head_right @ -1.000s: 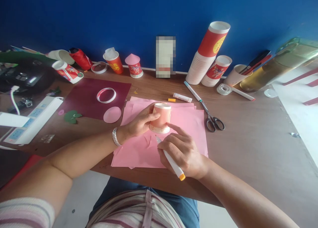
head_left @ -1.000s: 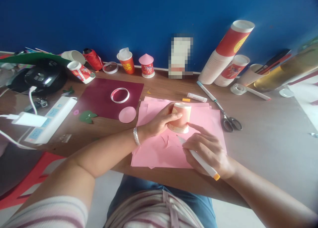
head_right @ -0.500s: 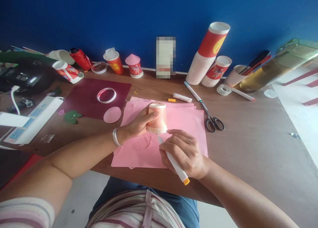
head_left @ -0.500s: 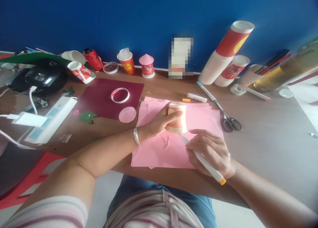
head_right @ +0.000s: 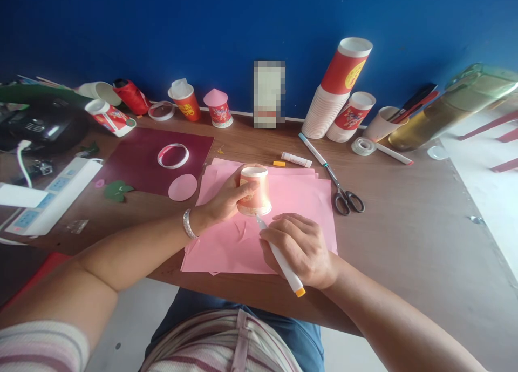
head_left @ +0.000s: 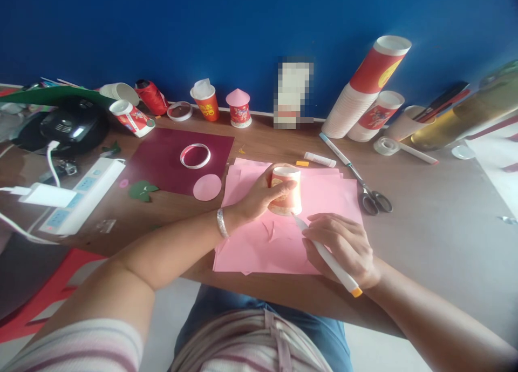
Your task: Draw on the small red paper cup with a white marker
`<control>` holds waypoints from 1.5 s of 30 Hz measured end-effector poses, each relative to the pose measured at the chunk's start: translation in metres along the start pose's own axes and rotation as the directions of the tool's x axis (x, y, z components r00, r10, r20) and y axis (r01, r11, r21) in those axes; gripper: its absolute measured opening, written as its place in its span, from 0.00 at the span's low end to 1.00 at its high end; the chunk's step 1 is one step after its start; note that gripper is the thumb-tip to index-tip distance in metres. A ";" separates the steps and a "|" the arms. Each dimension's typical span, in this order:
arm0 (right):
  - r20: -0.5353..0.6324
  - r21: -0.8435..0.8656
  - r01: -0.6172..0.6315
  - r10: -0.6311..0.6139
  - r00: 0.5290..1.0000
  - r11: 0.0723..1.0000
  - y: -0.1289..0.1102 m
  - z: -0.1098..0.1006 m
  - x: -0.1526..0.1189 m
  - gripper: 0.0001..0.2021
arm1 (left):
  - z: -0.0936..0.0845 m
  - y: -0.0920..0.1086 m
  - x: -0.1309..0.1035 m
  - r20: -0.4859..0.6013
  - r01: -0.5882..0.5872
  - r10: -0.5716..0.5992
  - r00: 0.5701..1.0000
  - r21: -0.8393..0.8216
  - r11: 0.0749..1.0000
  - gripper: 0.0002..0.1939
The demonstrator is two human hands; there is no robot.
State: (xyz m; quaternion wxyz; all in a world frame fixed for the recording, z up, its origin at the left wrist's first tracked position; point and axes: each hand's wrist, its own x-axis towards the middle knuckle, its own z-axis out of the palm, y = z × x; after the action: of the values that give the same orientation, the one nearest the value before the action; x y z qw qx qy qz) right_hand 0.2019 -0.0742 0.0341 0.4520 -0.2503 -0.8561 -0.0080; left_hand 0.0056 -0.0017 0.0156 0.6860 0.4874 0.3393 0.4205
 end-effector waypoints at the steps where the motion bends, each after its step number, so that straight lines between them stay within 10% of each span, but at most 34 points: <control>1: 0.004 0.001 -0.001 0.001 1.000 1.000 0.000 0.000 0.000 0.13 | -0.001 0.000 0.000 0.003 0.002 -0.002 1.000 0.005 1.000 0.27; 28: 0.147 0.141 0.048 -0.069 0.987 0.989 -0.001 0.006 -0.002 0.07 | -0.001 0.001 0.002 0.076 0.019 -0.011 0.997 -0.106 0.994 0.25; 45: 0.016 0.025 0.009 -0.009 1.000 1.000 0.001 0.000 0.000 0.11 | -0.007 -0.006 0.005 0.044 0.011 -0.004 0.999 -0.170 0.985 0.23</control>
State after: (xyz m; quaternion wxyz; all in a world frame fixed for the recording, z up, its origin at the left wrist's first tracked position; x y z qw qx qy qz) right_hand 0.2021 -0.0735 0.0340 0.4482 -0.2407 -0.8609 0.0027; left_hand 0.0033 0.0049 0.0080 0.7337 0.4348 0.2891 0.4347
